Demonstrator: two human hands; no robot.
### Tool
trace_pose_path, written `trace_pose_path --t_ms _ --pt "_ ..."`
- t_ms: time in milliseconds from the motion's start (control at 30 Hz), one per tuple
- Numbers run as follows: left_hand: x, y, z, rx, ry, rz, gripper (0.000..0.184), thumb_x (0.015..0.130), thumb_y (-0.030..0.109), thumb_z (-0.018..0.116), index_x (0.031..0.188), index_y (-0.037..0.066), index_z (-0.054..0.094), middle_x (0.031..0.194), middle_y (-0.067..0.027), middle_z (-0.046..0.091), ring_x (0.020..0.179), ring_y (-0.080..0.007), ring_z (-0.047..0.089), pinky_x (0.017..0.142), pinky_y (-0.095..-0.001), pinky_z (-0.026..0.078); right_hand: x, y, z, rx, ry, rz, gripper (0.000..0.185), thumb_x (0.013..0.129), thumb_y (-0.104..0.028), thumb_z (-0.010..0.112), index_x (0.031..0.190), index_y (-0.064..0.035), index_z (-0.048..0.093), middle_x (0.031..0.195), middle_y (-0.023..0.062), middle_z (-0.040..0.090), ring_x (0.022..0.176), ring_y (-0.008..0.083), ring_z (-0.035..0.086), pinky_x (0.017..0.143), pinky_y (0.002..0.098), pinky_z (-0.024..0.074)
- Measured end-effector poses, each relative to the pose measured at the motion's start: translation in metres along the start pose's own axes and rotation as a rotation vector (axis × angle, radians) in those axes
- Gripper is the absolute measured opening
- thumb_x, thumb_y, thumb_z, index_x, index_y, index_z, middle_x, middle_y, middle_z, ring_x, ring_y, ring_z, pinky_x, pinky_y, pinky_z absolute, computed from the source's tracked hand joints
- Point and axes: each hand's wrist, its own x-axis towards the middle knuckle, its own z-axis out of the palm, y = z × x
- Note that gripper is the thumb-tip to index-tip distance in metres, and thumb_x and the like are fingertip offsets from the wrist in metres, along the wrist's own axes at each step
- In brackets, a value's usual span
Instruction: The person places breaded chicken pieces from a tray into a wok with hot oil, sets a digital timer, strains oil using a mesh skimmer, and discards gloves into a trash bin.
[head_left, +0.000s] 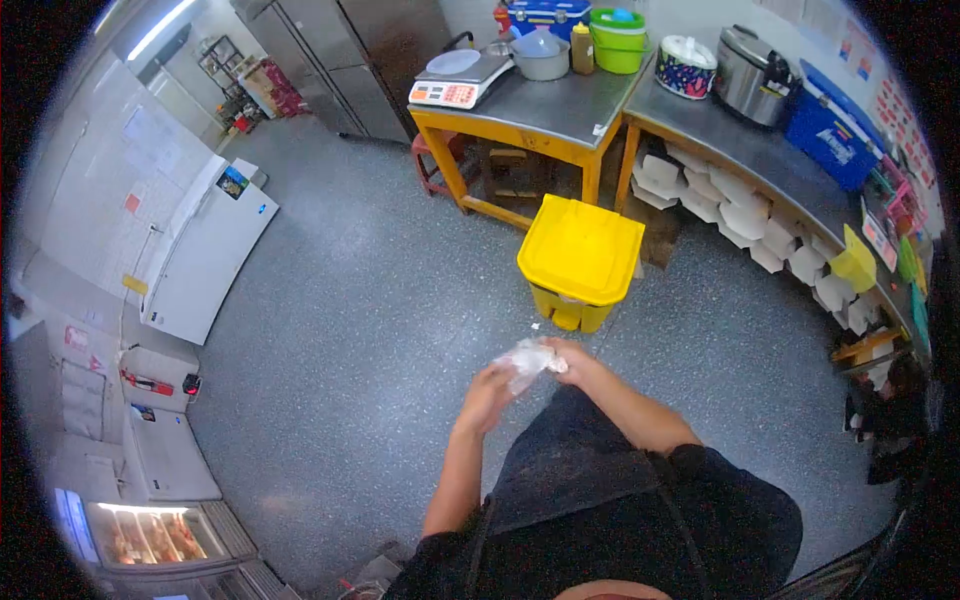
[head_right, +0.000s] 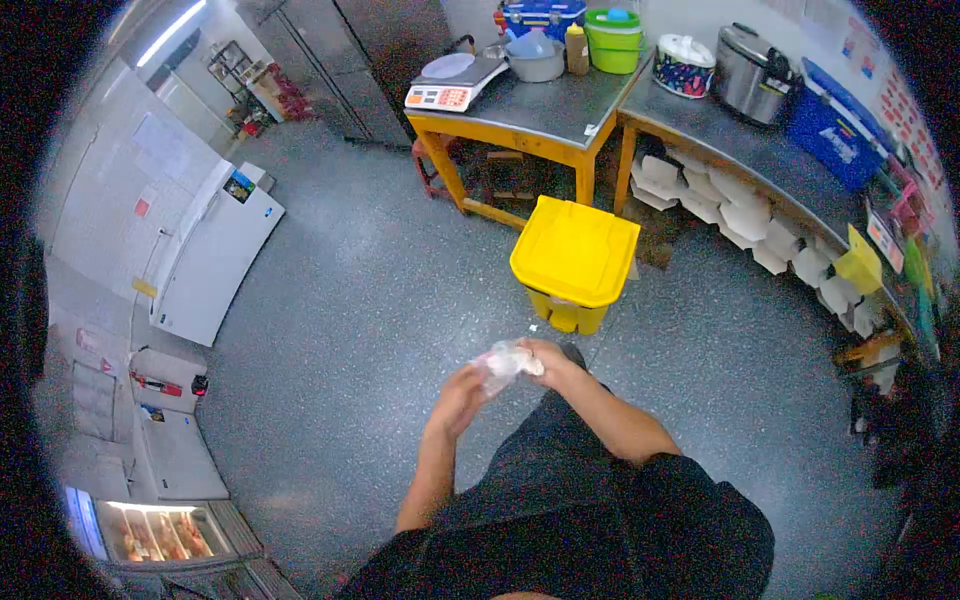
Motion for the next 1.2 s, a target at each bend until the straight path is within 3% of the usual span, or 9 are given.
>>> trace_pose_path --t_ms 367,600,667,800,867,967,1033,1167,1200 --pt "-0.007 -0.071 -0.126 -0.456 1.256 -0.093 0.051 0.089 0.024 0.045 0.133 0.002 0.033 0.124 -0.0167 0.047 0.094 -0.0338 0.059 0.074 -0.0378 0.050 0.183 -0.105 -0.040 -0.057 0.112 0.315 0.019 0.086 -0.010 0.054 0.104 -0.0049 0.049 0.100 0.0108 0.055 0.091 0.0251 0.057 0.075 0.0433 0.0495" --pt "-0.097 -0.254 -0.024 -0.615 1.206 -0.586 0.019 0.081 0.017 0.053 0.099 0.011 0.055 0.087 -0.0100 0.062 0.071 -0.0289 0.062 0.054 -0.0380 0.050 0.207 -0.215 -0.131 0.093 0.211 0.230 0.021 0.076 -0.006 0.060 0.096 -0.0086 0.053 0.090 0.0079 0.058 0.080 0.0228 0.057 0.069 0.0364 0.0496" --pt "-0.109 -0.296 0.008 1.073 0.378 -0.689 0.016 0.080 0.018 0.055 0.093 0.010 0.057 0.085 -0.0078 0.062 0.072 -0.0257 0.062 0.055 -0.0364 0.050 0.200 -0.256 -0.146 -0.027 0.066 0.182 0.023 0.074 -0.009 0.061 0.096 -0.0122 0.053 0.094 0.0066 0.054 0.084 0.0220 0.053 0.072 0.0383 0.0464" --pt "-0.086 -0.260 0.064 0.121 0.766 -0.804 0.017 0.079 0.020 0.058 0.091 0.008 0.059 0.084 -0.0061 0.063 0.073 -0.0216 0.062 0.057 -0.0321 0.049 0.241 -0.288 -0.230 0.114 -0.131 0.131 0.025 0.089 -0.032 0.043 0.101 -0.0124 0.052 0.090 0.0050 0.058 0.076 0.0207 0.056 0.073 0.0403 0.0476" --pt "-0.089 -0.297 0.093 -0.631 1.311 -0.565 0.019 0.078 0.017 0.059 0.093 0.006 0.062 0.080 -0.0057 0.064 0.069 -0.0178 0.062 0.056 -0.0284 0.048 0.276 -0.271 -0.201 -0.108 -0.046 0.239 0.022 0.088 -0.029 0.043 0.100 -0.0123 0.052 0.089 0.0052 0.057 0.075 0.0205 0.056 0.071 0.0400 0.0475" --pt "-0.102 -0.307 0.118 -0.270 1.606 -0.338 0.023 0.076 0.020 0.060 0.092 0.003 0.063 0.078 -0.0096 0.065 0.063 -0.0187 0.061 0.054 -0.0296 0.048 0.332 -0.187 -0.138 -0.530 0.002 0.500 0.018 0.088 -0.025 0.044 0.098 -0.0121 0.052 0.087 0.0055 0.057 0.074 0.0202 0.055 0.068 0.0396 0.0473" --pt "-0.121 -0.297 0.148 -0.794 1.843 -0.218 0.024 0.076 0.021 0.061 0.091 0.003 0.063 0.079 -0.0116 0.065 0.063 -0.0204 0.062 0.055 -0.0316 0.049 0.344 -0.119 -0.098 -0.833 -0.020 0.625 0.016 0.087 -0.023 0.045 0.097 -0.0120 0.051 0.086 0.0056 0.056 0.073 0.0200 0.054 0.066 0.0392 0.0471" --pt "-0.143 -0.432 0.224 -0.692 1.862 -0.484 0.027 0.077 0.023 0.055 0.095 0.005 0.063 0.083 -0.0129 0.065 0.078 -0.0241 0.063 0.067 -0.0393 0.049 0.340 0.006 -0.062 -1.300 -0.215 0.727 0.011 0.086 -0.018 0.046 0.094 -0.0118 0.051 0.083 0.0060 0.055 0.071 0.0197 0.053 0.062 0.0386 0.0468" --pt "-0.137 -0.500 0.254 -0.172 1.571 -0.821 0.031 0.078 0.024 0.053 0.102 0.007 0.061 0.092 -0.0138 0.064 0.085 -0.0244 0.062 0.074 -0.0381 0.048 0.334 0.039 -0.055 -1.415 -0.303 0.741 0.010 0.086 -0.017 0.046 0.094 -0.0117 0.051 0.082 0.0061 0.055 0.071 0.0196 0.053 0.061 0.0385 0.0467"
